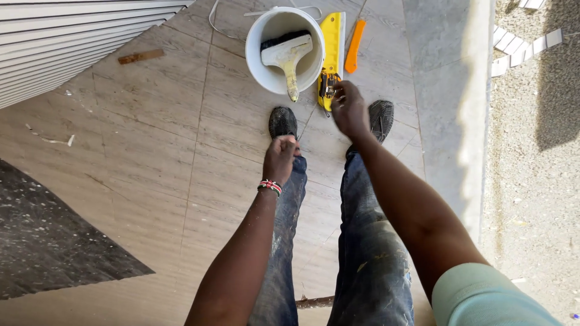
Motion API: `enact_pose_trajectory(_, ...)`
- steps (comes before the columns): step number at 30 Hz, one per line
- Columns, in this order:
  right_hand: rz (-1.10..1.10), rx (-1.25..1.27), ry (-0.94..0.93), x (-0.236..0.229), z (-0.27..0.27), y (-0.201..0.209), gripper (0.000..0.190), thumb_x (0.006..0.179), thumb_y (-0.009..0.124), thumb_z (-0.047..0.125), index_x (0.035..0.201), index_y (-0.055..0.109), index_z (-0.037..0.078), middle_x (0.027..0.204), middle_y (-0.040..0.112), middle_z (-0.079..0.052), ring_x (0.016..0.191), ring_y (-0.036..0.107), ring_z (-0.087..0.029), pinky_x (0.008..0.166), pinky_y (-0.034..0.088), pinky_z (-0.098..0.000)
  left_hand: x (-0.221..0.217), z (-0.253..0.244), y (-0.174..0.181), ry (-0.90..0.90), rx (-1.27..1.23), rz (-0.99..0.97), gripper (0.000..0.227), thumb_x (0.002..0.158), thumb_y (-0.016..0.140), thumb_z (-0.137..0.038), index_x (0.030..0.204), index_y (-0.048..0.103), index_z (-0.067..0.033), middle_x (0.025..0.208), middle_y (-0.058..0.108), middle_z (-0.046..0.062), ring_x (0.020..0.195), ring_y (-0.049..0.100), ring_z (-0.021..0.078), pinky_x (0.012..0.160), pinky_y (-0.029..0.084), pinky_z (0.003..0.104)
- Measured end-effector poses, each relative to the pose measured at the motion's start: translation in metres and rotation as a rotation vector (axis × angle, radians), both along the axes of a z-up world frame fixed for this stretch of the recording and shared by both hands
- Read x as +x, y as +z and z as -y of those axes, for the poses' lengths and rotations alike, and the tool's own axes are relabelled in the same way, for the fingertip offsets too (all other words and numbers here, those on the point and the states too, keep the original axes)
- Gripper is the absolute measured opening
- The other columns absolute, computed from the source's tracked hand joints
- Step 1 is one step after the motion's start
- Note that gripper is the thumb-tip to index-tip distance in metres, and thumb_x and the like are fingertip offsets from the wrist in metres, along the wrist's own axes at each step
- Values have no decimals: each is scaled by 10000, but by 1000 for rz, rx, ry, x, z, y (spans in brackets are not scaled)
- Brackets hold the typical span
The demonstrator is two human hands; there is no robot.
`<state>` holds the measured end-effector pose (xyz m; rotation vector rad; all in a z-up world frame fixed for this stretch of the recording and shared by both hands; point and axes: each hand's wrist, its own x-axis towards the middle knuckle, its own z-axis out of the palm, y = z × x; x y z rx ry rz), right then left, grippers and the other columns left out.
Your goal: Applying adhesive to the side panel of a furniture piece using a large brush, dipping the brush into a bucket of adhesive repeatedly.
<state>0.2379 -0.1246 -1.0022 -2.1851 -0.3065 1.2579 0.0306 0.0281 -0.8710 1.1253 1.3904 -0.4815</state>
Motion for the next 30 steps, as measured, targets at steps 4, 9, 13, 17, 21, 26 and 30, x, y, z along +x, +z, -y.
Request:
enact_pose_trajectory(4,-80,90,235,-15,-108,103,968,1036,830,350,1866,341,438,1093,866,-124,1162,833,-501,1058,629,-675,3,-28,-86,191,201,-36,571,1173,642,-562,1426,735,-58,1052,830,75,996,804,176,884,614,411)
enact_pose_trajectory(9,35,-8,202,-40,-149,53,668,1125,749,347,1751,517,380,1217,872,-214,1241,826,-522,1078,629,-697,42,-95,-153,85,117,92,734,1149,530,-718,1158,745,-16,959,779,124,979,809,239,903,626,421)
enact_pose_trajectory(13,160,145,-36,-30,-182,55,459,1099,789,306,1556,747,297,1211,784,-221,1201,806,-538,1010,664,-656,67,-115,-141,-328,217,-136,782,1125,480,-669,1196,786,47,1102,857,294,1212,842,496,1064,631,628)
enact_pose_trajectory(17,39,110,-14,-6,-205,1,744,1033,757,567,1707,593,299,1497,735,-209,1237,811,-417,1037,622,-560,71,-114,-153,236,145,101,339,1135,543,-282,1149,748,-12,858,828,172,601,825,271,536,648,391)
enact_pose_trajectory(21,103,111,-112,-11,-189,-1,504,1012,805,557,1442,799,294,1335,871,-114,1283,810,-392,1107,627,-517,68,-101,-65,60,181,-17,398,1153,544,-392,956,711,-89,732,770,93,654,788,243,670,635,409)
enact_pose_trajectory(26,62,97,-193,7,-141,177,473,1039,814,642,1391,849,327,1266,869,-94,1259,812,-426,1125,631,-586,40,-86,52,-199,228,66,525,1237,479,-442,895,731,-133,731,804,72,694,802,230,679,619,409)
enact_pose_trajectory(30,-61,110,-446,5,-81,363,447,998,917,647,1337,857,361,1076,842,-36,1100,817,-282,992,629,-469,42,-68,195,-255,186,66,543,1214,543,-491,908,742,-89,772,825,112,790,839,259,773,646,443)
